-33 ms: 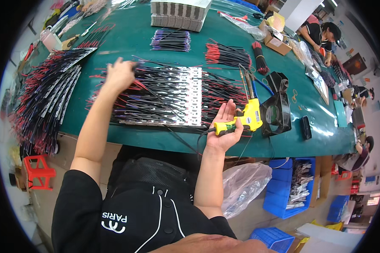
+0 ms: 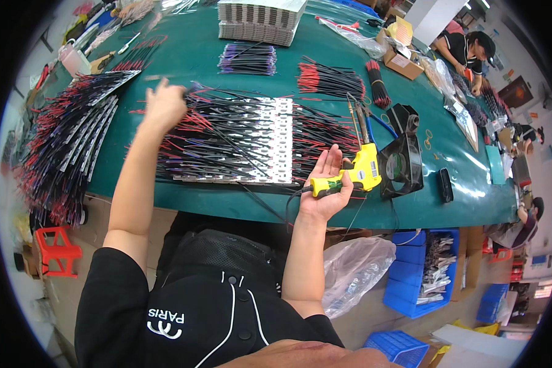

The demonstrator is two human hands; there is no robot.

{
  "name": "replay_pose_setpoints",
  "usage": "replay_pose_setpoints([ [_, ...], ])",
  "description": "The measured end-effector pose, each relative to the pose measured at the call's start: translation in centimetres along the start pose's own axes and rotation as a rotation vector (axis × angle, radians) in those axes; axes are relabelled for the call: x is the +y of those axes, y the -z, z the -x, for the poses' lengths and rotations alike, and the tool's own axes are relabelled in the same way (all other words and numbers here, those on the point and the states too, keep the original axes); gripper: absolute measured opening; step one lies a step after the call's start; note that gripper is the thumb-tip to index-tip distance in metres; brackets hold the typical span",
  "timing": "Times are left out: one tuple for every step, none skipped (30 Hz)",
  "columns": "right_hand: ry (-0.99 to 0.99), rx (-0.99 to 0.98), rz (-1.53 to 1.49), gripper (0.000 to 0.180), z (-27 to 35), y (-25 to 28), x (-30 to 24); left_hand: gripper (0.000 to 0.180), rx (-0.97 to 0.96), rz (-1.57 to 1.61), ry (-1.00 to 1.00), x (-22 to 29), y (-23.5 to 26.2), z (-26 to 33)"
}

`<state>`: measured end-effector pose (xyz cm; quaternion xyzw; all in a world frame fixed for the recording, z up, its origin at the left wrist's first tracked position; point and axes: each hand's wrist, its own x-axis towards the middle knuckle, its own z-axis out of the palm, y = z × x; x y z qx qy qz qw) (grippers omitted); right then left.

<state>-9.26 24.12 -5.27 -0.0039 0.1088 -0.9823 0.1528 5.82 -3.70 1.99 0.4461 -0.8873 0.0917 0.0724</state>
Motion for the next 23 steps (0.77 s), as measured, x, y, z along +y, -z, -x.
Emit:
replay_pose_setpoints([
  [0.001, 0.006, -0.005, 0.027, 0.0, 0.1, 0.1, 0.031, 0.058, 0.001, 0.064, -0.7, 2.7, -0.1],
  [0.006, 0.013, 0.006, 0.027, 0.0, -0.1, 0.0, 0.03, 0.116, 0.006, 0.126, -1.3, 6.0, 0.1],
  [0.007, 0.018, 0.014, 0.028, 0.2, -0.2, 0.0, 0.03, 0.407, 0.064, 0.114, -1.5, 8.8, 1.1],
  [0.02, 0.025, 0.016, 0.028, 0.1, 0.2, -0.3, 0.029, 0.692, 0.136, 0.09, -0.8, 10.8, 2.5],
  [0.023, 0.023, -0.008, 0.03, 0.0, 0.4, -0.6, 0.03, 0.779, 0.367, -0.034, 1.0, 13.7, 4.2],
  [0.02, 0.017, -0.034, 0.031, -0.1, 0.5, -0.7, 0.031, 0.862, 0.595, -0.155, 3.8, 16.0, 5.9],
  [0.027, 0.019, -0.034, 0.034, -0.1, 0.3, -0.7, 0.028, 0.799, 0.622, -0.317, 6.2, 16.9, 7.3],
  [0.028, 0.016, -0.036, 0.034, -0.1, 0.2, -0.7, 0.025, 0.727, 0.653, -0.481, 8.8, 17.5, 8.1],
  [0.039, 0.023, -0.029, 0.035, -0.1, 0.3, -0.8, 0.028, 0.501, 0.594, -0.614, 11.3, 16.8, 7.8],
  [0.043, 0.026, -0.025, 0.036, -0.1, 0.4, -0.7, 0.031, 0.274, 0.521, -0.734, 13.7, 15.1, 7.3],
  [0.032, 0.018, -0.038, 0.038, -0.2, 0.5, -0.5, 0.022, 0.144, 0.455, -0.796, 15.8, 12.5, 6.0],
  [0.0, -0.02, -0.061, 0.04, -0.1, 0.6, -0.5, 0.017, -0.014, 0.365, -0.807, 17.8, 11.1, 4.8],
  [-0.001, -0.029, -0.055, 0.041, 0.0, 0.5, -0.4, 0.015, -0.027, 0.335, -0.778, 19.2, 8.5, 3.2],
  [-0.001, -0.037, -0.049, 0.043, 0.1, 0.5, -0.4, 0.013, -0.041, 0.307, -0.75, 20.3, 5.6, 1.5],
  [-0.009, -0.021, -0.039, 0.044, 0.3, 0.2, -0.4, 0.013, -0.039, 0.334, -0.721, 20.8, 2.7, -0.1],
  [-0.001, -0.023, -0.041, 0.044, 0.4, 0.1, -0.4, 0.014, -0.036, 0.361, -0.697, 21.0, 1.0, -1.1],
  [0.003, 0.003, -0.042, 0.043, 0.4, 0.1, -0.6, 0.014, -0.035, 0.362, -0.71, 21.2, 0.7, -1.3],
  [0.005, 0.028, -0.045, 0.043, 0.5, 0.1, -0.7, 0.015, -0.03, 0.413, -0.716, 21.1, 0.7, -1.4],
  [0.004, 0.027, -0.044, 0.044, 0.6, 0.0, -0.8, 0.017, -0.025, 0.463, -0.718, 21.0, 0.7, -1.5],
  [0.008, 0.03, -0.047, 0.044, 0.4, 0.1, -0.8, 0.017, -0.027, 0.46, -0.723, 21.0, 0.6, -1.6],
  [0.009, 0.021, -0.044, 0.045, 0.4, 0.2, -1.0, 0.018, -0.044, 0.514, -0.68, 21.0, 1.0, -1.4],
  [0.009, 0.013, -0.041, 0.045, 0.3, 0.3, -1.1, 0.019, -0.061, 0.568, -0.634, 20.9, 1.3, -1.1],
  [0.009, 0.017, -0.042, 0.045, 0.2, 0.5, -1.1, 0.02, -0.056, 0.625, -0.592, 20.9, 1.6, -0.9],
])
